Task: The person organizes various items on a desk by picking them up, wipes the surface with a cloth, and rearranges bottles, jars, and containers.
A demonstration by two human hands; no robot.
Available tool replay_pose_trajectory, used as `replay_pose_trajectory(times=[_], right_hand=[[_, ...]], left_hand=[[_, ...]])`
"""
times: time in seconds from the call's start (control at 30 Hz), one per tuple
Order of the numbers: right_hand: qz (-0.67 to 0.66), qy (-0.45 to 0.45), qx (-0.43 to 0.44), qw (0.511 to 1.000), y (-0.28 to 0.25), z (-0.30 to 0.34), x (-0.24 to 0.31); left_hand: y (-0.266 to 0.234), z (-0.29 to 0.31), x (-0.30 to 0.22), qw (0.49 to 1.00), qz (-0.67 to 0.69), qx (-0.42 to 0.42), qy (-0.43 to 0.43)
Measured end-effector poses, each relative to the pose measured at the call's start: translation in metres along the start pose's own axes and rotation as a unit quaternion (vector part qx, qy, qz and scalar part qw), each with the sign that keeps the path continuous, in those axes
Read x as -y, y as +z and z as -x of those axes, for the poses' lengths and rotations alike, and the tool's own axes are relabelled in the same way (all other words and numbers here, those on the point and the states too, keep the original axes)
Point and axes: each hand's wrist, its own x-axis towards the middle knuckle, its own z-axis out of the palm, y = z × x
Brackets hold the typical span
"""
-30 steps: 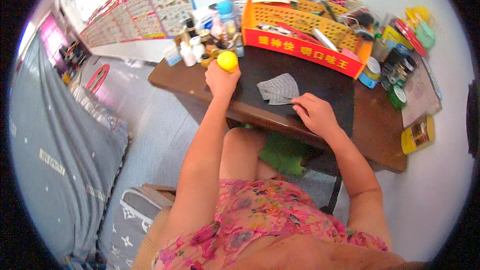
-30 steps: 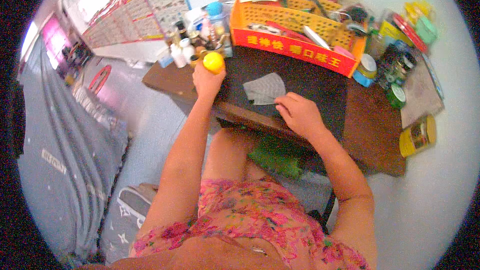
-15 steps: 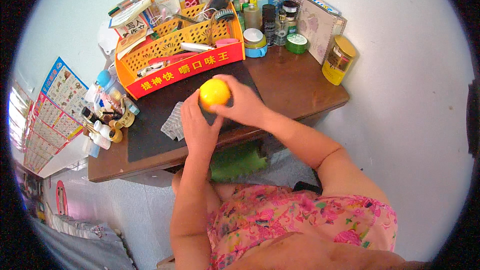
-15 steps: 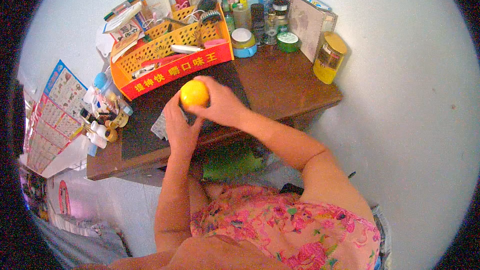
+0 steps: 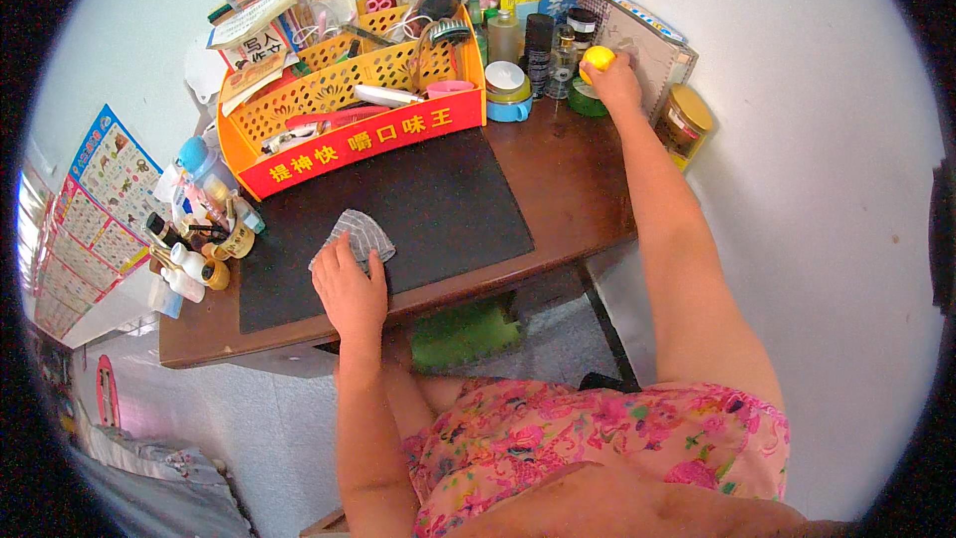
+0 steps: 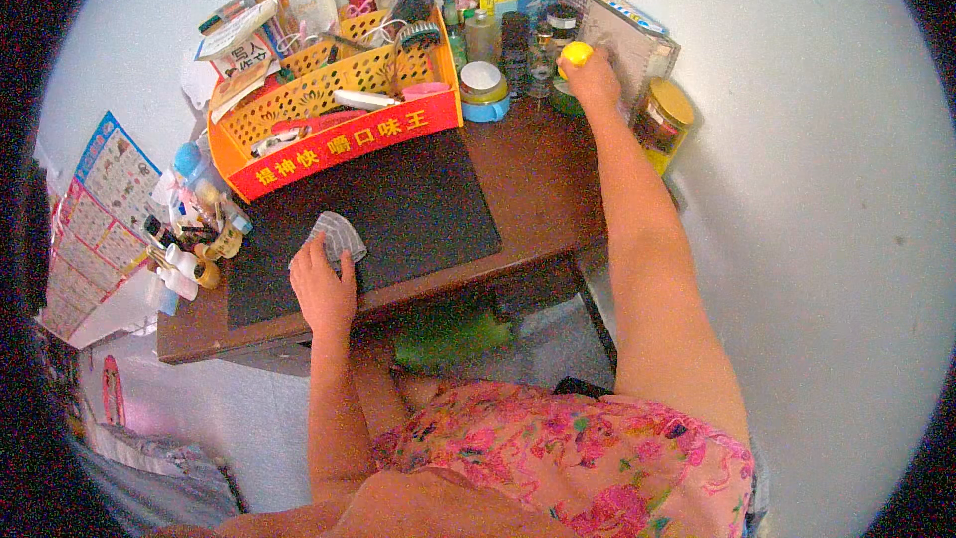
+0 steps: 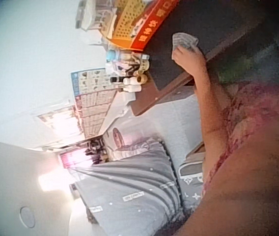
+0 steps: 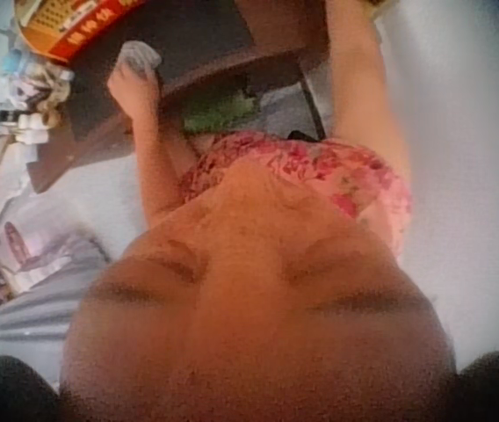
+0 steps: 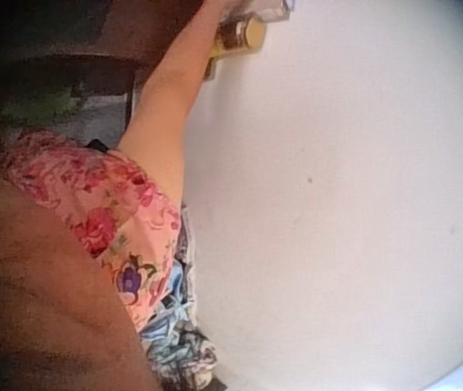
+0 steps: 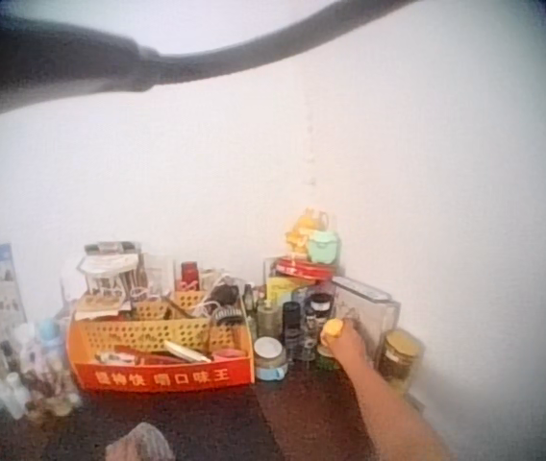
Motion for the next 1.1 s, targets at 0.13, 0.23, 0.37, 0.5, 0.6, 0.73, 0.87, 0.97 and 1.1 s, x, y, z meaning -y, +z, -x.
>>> replay_pose_trajectory(times=[0.13, 0.23, 0.37, 0.5, 0.6, 0.73, 0.87, 0.97, 1.1], right_hand=[[0.056, 0.020, 0.012, 0.998, 0.017, -0.003, -0.004], [0.089, 0.040, 0.017, 0.995, 0.020, -0.001, -0.004], [0.069, 0.020, 0.006, 0.997, 0.010, 0.009, -0.003], [0.065, -0.158, -0.060, 0.983, -0.017, 0.070, 0.040], [-0.064, -0.320, -0.026, 0.945, -0.018, 0.136, 0.089], [-0.178, -0.485, 0.301, 0.802, 0.026, 0.240, 0.155], [-0.051, -0.585, 0.354, 0.727, 0.033, 0.308, 0.184], [-0.072, -0.573, 0.348, 0.739, 0.050, 0.306, 0.170], [-0.003, -0.604, 0.347, 0.717, 0.023, 0.297, 0.141]], left_hand=[[-0.003, 0.000, -0.001, 1.000, -0.006, 0.011, 0.008], [-0.004, -0.001, -0.002, 1.000, -0.007, 0.016, 0.008], [-0.005, -0.001, -0.005, 1.000, 0.005, 0.022, 0.006], [0.003, 0.000, 0.006, 0.999, 0.042, 0.023, -0.001], [0.011, -0.003, 0.003, 0.999, 0.043, 0.018, 0.008], [0.015, -0.014, -0.003, 0.963, 0.246, 0.102, 0.023], [0.012, -0.023, 0.029, 0.923, 0.359, -0.036, -0.135], [0.007, -0.018, 0.055, 0.971, 0.212, -0.038, -0.108], [-0.014, 0.007, 0.073, 0.997, 0.053, -0.012, -0.047]])
